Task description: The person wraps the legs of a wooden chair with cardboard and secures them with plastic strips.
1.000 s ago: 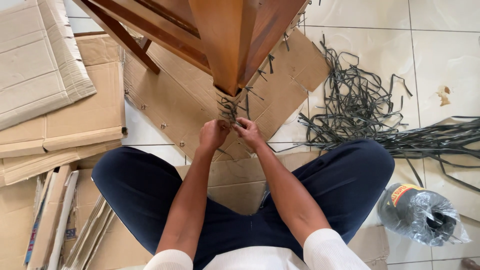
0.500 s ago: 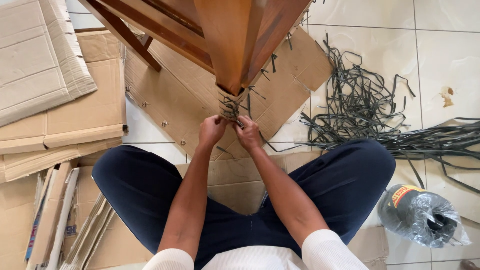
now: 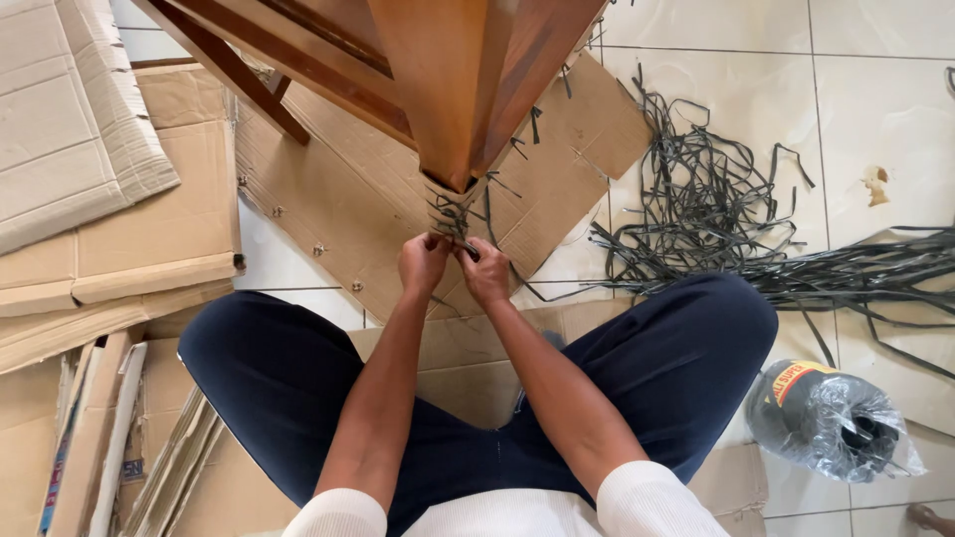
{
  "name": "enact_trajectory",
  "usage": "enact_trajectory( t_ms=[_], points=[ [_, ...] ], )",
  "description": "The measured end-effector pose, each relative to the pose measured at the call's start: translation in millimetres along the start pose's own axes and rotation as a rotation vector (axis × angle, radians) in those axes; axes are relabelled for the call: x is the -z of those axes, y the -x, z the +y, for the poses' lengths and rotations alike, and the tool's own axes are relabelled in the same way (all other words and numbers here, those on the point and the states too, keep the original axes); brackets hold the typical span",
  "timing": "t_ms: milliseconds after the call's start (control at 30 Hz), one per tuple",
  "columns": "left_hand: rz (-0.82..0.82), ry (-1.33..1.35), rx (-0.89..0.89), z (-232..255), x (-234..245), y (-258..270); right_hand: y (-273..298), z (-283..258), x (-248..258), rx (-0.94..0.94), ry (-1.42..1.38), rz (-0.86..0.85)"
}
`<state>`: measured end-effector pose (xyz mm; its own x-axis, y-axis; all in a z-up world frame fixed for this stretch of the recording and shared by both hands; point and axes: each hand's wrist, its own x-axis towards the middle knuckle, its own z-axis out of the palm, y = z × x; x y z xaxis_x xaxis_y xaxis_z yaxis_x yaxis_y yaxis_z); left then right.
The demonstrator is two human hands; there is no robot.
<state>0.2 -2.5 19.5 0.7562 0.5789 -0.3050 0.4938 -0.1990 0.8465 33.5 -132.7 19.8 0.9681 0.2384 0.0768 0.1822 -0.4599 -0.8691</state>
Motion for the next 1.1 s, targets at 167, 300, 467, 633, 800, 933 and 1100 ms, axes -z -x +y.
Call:
enact_trajectory(
  t_ms=[167,300,467,633,800,933,1100],
  points=[
    [0.104,-0.084,-0.040,14.3,-0.5,8.5,-0.3,-9.0,-0.6,-0.192,-0.047,-0.038],
    [0.124,-0.060,-0.052,14.0,-2.3,10.7,-0.5,8.5,-10.0,-0.279,-0.234,-0.001],
    [0.118,0.041,-0.044,12.0,-3.7,12.2,-4.1,50.5,-34.5,-0.231,-0.511,0.026],
    [0.115,0.068,-0.106,6.0,-5.7,11.9,-1.9,5.1,-11.6,-0.263,-0.167,0.004],
    [0.100,0.118,-0.101,4.8,-7.2,11.2,0.5,3.3,-9.1,0.003,-0.001,0.043],
    [0.107,0.110,-0.102,4.2,-5.7,12.2,-0.6,-5.6,1.7,0.044,0.044,-0.003],
    [0.076,0.123,-0.038,7.9,-0.8,12.3,-2.9,5.8,-0.6,0.129,0.056,-0.075]
  ],
)
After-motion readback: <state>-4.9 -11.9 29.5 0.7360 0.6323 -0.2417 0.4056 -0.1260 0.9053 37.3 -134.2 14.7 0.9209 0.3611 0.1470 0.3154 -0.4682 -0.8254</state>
